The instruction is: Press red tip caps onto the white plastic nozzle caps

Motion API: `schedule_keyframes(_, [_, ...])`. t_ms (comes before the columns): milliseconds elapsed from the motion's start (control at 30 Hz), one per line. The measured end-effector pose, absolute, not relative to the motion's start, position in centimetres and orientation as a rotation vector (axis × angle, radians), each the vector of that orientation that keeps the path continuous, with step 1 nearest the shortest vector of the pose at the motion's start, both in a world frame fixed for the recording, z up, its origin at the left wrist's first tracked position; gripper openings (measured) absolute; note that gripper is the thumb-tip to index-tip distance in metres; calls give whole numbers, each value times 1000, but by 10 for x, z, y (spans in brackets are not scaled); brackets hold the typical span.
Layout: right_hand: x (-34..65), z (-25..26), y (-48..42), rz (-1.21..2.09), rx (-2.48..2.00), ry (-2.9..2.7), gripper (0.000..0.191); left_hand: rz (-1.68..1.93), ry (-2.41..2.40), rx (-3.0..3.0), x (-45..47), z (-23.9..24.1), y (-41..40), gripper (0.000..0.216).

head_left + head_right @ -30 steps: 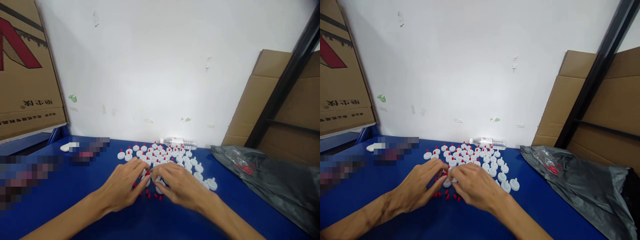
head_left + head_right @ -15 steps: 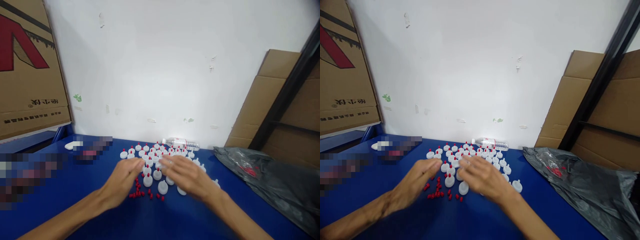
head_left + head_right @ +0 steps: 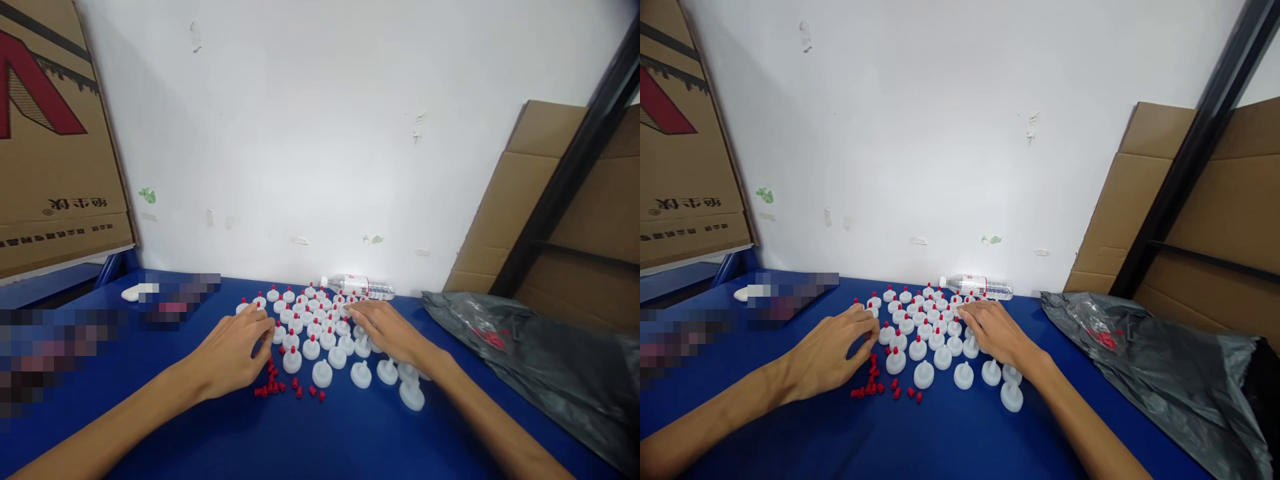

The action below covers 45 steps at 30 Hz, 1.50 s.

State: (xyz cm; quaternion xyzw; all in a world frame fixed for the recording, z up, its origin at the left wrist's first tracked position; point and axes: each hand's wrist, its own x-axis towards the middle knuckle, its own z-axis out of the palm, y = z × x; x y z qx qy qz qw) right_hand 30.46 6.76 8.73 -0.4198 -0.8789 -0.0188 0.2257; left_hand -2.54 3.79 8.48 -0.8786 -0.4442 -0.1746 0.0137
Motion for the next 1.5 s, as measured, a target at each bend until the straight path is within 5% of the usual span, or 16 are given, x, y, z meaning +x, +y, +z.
schedule_keyframes(933, [299,96,54,65,-1153,-2564,49,-759,-1343,-2686,-22,97,33,25])
schedule_keyframes(1267, [268,106,29,-162,-991,-2440,30,-938,-1222,-2744,-9,89,23,21])
schedule_keyframes(1500, [218,86,1,-296,-604,-2543,12,-621,-987,-2838,1,80,13,17])
